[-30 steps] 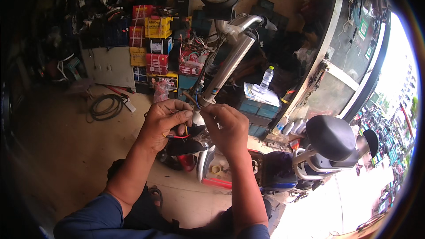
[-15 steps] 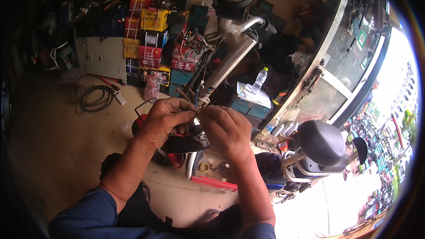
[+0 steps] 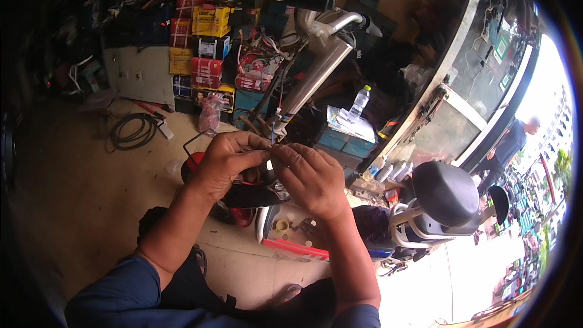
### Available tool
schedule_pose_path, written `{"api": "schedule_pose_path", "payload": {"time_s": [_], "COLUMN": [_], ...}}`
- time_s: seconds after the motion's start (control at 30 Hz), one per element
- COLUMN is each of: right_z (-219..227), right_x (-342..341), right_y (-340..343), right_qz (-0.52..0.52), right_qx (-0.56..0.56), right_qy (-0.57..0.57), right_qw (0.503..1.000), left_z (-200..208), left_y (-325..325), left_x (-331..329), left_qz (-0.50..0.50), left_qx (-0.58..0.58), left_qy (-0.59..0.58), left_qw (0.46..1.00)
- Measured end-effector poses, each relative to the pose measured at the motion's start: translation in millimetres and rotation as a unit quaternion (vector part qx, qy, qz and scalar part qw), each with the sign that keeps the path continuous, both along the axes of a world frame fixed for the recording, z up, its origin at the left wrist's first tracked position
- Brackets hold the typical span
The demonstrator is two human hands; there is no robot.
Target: The person wires and assembles a headlight unit for a scooter, connecting wires to the housing and then securing the assembly back onto the handlebar stem.
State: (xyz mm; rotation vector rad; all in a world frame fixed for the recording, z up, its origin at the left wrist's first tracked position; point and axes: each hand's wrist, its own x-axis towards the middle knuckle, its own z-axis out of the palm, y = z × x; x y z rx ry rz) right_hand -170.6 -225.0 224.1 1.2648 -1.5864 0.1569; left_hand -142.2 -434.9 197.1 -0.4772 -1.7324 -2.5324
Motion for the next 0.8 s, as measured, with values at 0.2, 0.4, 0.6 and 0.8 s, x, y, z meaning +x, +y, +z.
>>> {"api": "schedule_pose_path", "payload": {"time_s": [0.2,0.4,0.6,0.8], "right_z": [-2.8,-8.4,-0.7,-11.1], "right_x": [0.7,3.4,-0.7,-2.8], "right_y": [-3.6,-9.1,-8.6,-7.3], "right_qz": [0.017,0.055,0.167,0.147], "right_qx": [-0.025,-0.158,-0.267,-0.32], "right_qy": [-0.062,-0.393,-0.829,-0.738], "right_qw": [0.998,0.904,0.463,0.576], "left_z": [1.7,-3.6,-3.2,-6.7], "left_y": [-3.3,-3.2,-4.4,-6.7], "left_x": [4.3,-3.2,-0.2,-2.9], "left_qz": [0.018,0.0,-0.012,-0.011], "left_qx": [-0.004,0.013,-0.013,0.004], "left_qy": [-0.018,-0.001,0.011,-0.011], "left_qw": [1.0,1.0,1.0,1.0]}}
